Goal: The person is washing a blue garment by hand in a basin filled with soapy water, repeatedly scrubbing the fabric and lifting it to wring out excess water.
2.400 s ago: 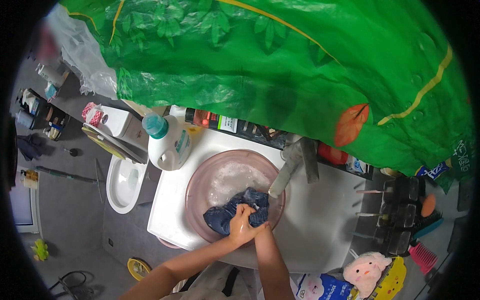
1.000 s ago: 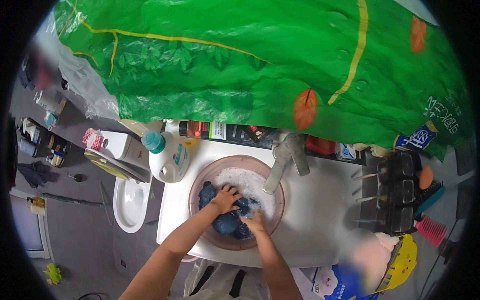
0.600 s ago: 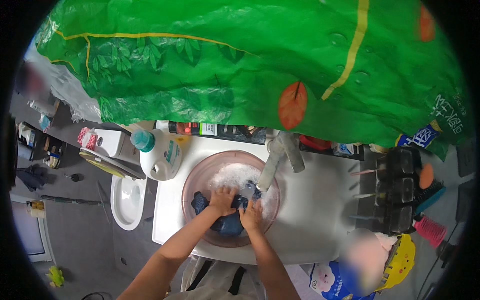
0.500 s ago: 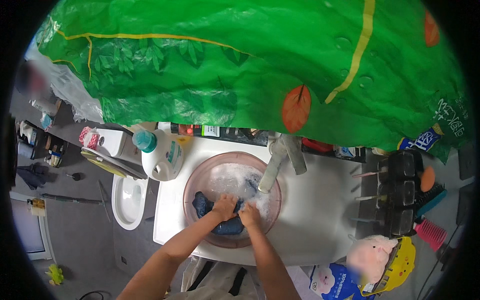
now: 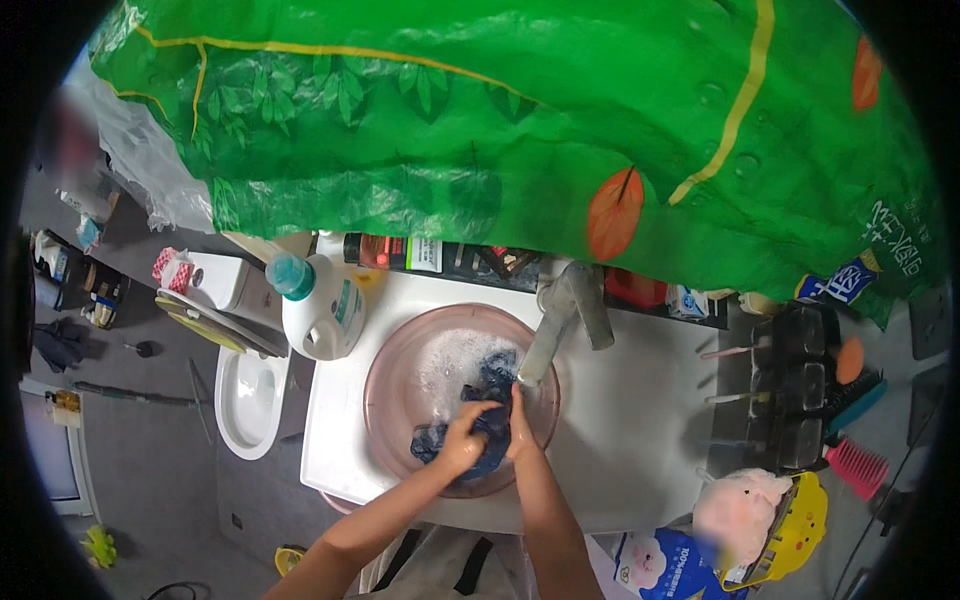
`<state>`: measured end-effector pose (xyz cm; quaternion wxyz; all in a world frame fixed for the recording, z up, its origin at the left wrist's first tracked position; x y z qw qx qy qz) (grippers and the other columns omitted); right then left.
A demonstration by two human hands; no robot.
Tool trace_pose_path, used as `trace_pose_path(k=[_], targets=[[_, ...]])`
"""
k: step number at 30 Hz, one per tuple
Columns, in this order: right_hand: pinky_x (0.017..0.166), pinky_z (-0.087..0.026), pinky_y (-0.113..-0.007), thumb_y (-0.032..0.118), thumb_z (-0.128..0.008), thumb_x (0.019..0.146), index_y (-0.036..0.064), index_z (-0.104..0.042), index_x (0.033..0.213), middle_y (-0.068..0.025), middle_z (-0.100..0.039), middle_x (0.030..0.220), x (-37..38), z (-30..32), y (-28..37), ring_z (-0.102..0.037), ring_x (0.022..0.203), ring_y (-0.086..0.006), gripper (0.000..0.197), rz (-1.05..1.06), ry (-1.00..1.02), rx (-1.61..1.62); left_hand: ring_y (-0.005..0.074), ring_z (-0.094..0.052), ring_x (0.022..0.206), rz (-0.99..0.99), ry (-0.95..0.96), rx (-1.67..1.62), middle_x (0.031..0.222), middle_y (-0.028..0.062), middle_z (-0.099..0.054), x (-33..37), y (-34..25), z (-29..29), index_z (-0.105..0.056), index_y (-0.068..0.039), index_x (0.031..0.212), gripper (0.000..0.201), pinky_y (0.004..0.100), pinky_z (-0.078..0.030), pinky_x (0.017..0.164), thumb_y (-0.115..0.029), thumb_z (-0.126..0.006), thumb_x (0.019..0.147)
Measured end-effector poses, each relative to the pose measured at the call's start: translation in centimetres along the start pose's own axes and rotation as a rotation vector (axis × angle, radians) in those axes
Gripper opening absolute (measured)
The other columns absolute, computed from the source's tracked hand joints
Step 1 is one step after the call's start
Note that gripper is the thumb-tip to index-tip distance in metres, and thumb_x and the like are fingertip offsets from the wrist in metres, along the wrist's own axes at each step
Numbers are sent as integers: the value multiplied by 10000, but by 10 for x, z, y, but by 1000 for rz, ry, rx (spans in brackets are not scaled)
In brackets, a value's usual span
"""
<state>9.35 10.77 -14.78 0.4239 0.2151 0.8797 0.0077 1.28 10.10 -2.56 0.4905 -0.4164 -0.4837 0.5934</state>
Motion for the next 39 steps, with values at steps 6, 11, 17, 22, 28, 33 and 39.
trace_pose_path(k=[6,11,17,22,28,33,39], targets=[[806,-483,-356,378,-413,840,67,-480,1167,-96,-564,1053,-15,-10,-17,-575,931,-221,456,99,48,62,323,-542,748,-23,-19,407,842,129,-533,-1,-42,-6,-579,-63,866,316,368,-456,649,-270,-664,643],[813,-480,-352,230,-373,850,49,-473,1165,-106,-553,1060,-36,-27,-19,-574,943,-224,378,218,-72,62,387,-443,1021,-87,-119,362,1154,208,-454,14,-16,29,-549,-140,1107,394,423,-356,895,-119,-543,714],[800,-452,-324,321,-478,815,29,-488,1121,-118,-560,1017,-66,-80,-2,-569,885,-223,423,55,207,263,364,-448,941,-385,-117,425,980,172,-480,-35,-84,1,-542,-48,867,343,437,-356,803,-255,-659,620],[787,-445,-312,292,-522,802,15,-499,1100,-122,-559,1018,-17,-9,-21,-565,875,-215,407,211,252,242,318,-475,706,-324,-144,324,774,138,-517,-25,-79,6,-544,-47,722,211,390,-383,649,-147,-673,589],[772,-437,-297,257,-574,787,-1,-512,1073,-126,-558,1020,-29,31,-25,-561,864,-206,391,494,-295,-226,307,-528,698,-16,-155,-85,722,149,-561,-20,-28,14,-553,-7,640,50,343,-439,610,-50,-579,640],[779,-419,-291,276,-592,797,-43,-535,1020,-124,-559,1025,-84,-42,24,-544,864,-192,393,737,-342,-689,137,-487,759,719,-84,-1075,733,1,-531,-38,54,5,-568,-91,769,200,249,-385,635,-288,-549,792],[1010,-241,-335,454,-499,829,-64,-253,1310,-208,-324,1333,-98,-45,42,-312,1235,-285,749,620,-485,-871,34,-412,702,754,154,-380,763,-48,-484,-41,24,27,-515,-111,877,176,188,-329,566,-269,-578,834]])
Point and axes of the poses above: each hand's wrist, its own x-axis towards the middle knuckle, its own z-axis out of the back of the hand, y = z × x, the point moved 9 cm from there along x, towards the middle knuckle
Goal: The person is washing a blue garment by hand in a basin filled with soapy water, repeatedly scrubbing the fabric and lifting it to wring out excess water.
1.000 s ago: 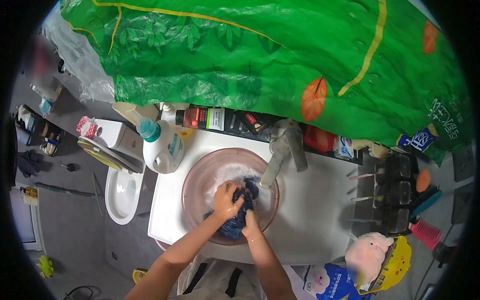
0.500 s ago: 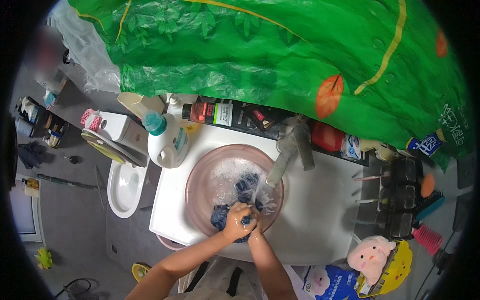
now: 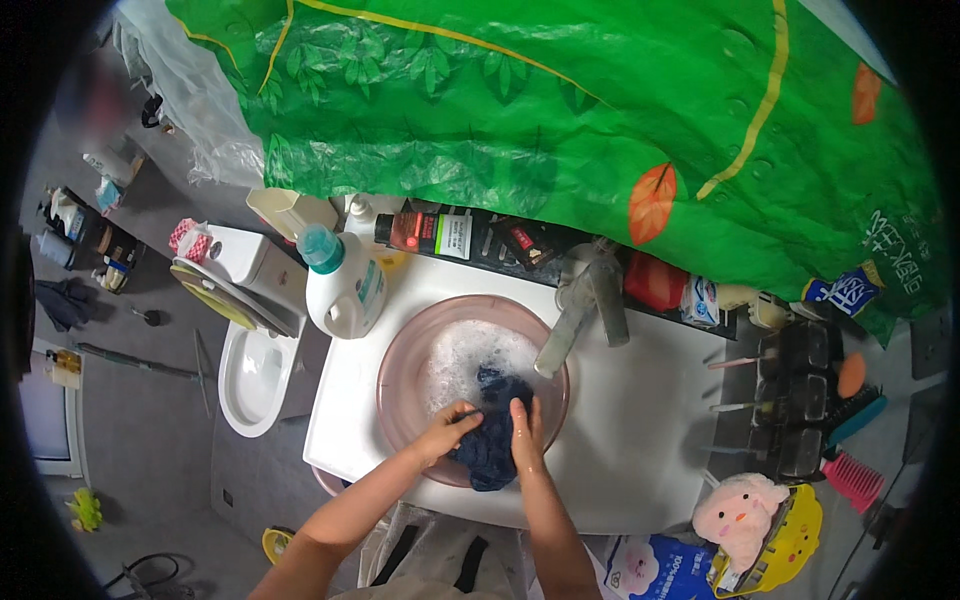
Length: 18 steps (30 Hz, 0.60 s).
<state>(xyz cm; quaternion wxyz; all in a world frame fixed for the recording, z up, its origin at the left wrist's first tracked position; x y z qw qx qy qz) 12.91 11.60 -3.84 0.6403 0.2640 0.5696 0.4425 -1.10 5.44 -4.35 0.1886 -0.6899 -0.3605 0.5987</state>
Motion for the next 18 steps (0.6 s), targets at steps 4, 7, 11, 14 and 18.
trace_pose_path(k=[4,7,11,14,18], targets=[[973,-296,-337,317,-594,794,-54,-324,1267,-208,-393,1258,9,52,0,-391,1160,-292,659,44,-125,111,62,-407,664,-593,-420,-310,741,-19,-477,-8,-51,82,-499,-92,869,88,186,-340,581,-155,-557,847],[938,-342,-327,124,-611,722,-34,-320,1263,-199,-427,1203,15,80,-23,-450,1091,-289,634,149,-169,63,76,-431,703,-687,-561,-118,766,-8,-485,-17,-96,111,-485,-48,864,61,215,-380,632,-89,-528,850],[981,-307,-369,134,-606,684,1,-179,1336,-254,-370,1270,21,29,-28,-405,1157,-356,790,369,79,-496,295,-538,936,-399,-287,932,1032,144,-549,35,-74,66,-490,-86,1062,347,367,-429,814,-57,-563,724],[934,-351,-429,418,-544,761,89,-137,1366,-278,-366,1263,28,-15,-12,-422,1122,-408,800,115,221,-669,342,-397,1130,-469,-589,1237,1288,140,-375,50,-81,49,-404,-184,1238,457,456,-374,875,-193,-527,797],[796,-434,-449,525,-401,821,92,-204,1347,-265,-438,1180,47,-45,-28,-531,931,-411,710,88,142,-1056,329,-257,1247,-320,-595,1467,1349,149,-293,99,-22,36,-299,-154,1329,568,486,-205,990,-311,-497,821]])
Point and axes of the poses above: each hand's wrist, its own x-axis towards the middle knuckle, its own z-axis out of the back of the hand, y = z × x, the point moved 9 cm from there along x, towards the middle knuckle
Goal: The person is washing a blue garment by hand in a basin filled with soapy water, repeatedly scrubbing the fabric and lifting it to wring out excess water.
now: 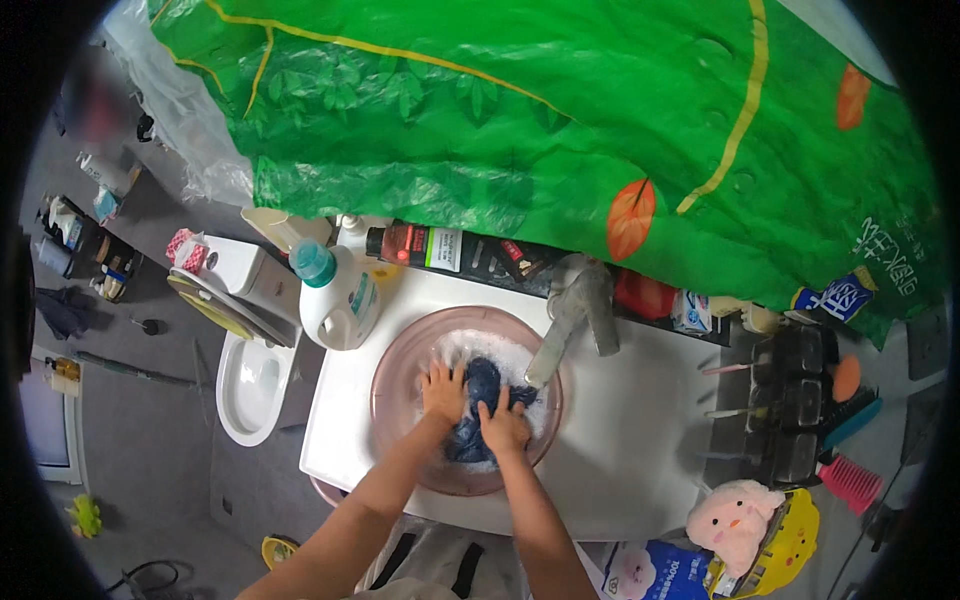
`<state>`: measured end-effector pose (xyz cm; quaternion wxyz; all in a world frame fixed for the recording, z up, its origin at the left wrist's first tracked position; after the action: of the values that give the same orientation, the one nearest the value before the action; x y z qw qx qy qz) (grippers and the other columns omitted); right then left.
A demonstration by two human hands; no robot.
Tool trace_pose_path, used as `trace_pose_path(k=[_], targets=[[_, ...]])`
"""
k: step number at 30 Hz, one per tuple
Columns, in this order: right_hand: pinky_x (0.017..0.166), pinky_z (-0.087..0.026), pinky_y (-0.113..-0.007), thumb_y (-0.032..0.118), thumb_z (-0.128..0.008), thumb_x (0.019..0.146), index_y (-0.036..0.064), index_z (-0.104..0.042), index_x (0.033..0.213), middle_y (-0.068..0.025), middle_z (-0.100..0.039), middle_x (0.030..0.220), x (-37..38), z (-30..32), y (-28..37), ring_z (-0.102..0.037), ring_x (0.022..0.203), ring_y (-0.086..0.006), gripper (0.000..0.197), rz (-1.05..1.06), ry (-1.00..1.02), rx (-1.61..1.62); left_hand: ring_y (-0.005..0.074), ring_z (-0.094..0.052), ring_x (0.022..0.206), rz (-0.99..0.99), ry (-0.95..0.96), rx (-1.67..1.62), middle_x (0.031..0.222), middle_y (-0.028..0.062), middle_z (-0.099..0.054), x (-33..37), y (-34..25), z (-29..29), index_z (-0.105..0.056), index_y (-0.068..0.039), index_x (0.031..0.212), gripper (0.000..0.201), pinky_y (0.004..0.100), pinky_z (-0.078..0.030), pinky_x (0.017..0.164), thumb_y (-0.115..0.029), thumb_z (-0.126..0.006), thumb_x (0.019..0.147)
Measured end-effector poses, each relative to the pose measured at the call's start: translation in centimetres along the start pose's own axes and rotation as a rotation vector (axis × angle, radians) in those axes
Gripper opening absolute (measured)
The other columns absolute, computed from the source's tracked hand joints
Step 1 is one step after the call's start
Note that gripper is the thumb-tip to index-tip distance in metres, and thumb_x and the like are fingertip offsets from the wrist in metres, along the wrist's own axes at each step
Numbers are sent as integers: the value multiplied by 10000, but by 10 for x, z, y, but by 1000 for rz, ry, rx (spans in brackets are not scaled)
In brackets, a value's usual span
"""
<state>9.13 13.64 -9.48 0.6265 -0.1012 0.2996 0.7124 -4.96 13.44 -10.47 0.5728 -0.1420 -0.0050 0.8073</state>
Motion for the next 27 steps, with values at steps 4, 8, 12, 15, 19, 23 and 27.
trace_pose_path(k=[4,8,12,15,19,23,27], targets=[[755,-445,-440,323,-460,804,9,-520,1063,-227,-556,987,26,-26,-7,-562,834,-383,411,239,28,-99,348,-309,1222,-236,496,208,1355,138,-296,-5,-13,-43,-318,-138,1320,593,475,-122,1027,-319,-526,794],[796,-416,-410,209,-515,733,1,-582,960,-168,-588,992,54,-39,-82,-552,902,-339,314,-58,-104,585,300,-439,1102,-42,215,-59,1184,139,-452,5,-14,23,-448,-144,1214,485,429,-309,942,-279,-578,767],[933,-313,-346,299,-552,710,65,-459,1214,-78,-438,1261,19,-69,-53,-405,1145,-214,563,-627,67,1485,297,-495,983,274,-218,-684,1025,156,-504,-26,16,-1,-546,-111,1067,391,377,-419,830,-131,-589,679],[1039,-137,-297,642,-496,706,99,-256,1355,-65,-285,1382,2,-26,-8,-229,1277,-179,879,-436,478,1700,331,-506,937,69,-269,-991,983,160,-511,-43,-13,30,-575,-67,959,348,366,-422,822,-39,-533,614],[854,-416,-346,608,-497,747,114,-439,1205,-62,-581,1030,11,-36,-13,-549,943,-188,676,-395,602,1719,335,-545,806,-282,-195,-939,902,125,-528,-79,-67,76,-543,-81,876,294,388,-466,687,-111,-611,591],[770,-479,-335,353,-489,847,69,-547,1039,-75,-606,934,13,-51,-23,-590,834,-182,348,-235,415,1771,319,-554,674,-294,-226,-839,838,94,-511,-72,-76,80,-523,-80,828,278,395,-459,593,-190,-648,606],[816,-468,-325,233,-441,859,58,-530,1092,-67,-582,1038,-5,-57,-3,-571,937,-196,305,-240,437,1891,358,-518,860,-1,-413,-730,905,140,-513,-28,-17,85,-531,-58,868,244,423,-434,702,-153,-579,648]])
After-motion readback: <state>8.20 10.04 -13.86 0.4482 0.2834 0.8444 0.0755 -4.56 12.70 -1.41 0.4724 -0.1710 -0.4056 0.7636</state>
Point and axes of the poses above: each hand's wrist, its own x-axis towards the middle knuckle, its own z-axis out of the back of the hand, y = z × x, the point moved 9 cm from there along x, towards the middle knuckle
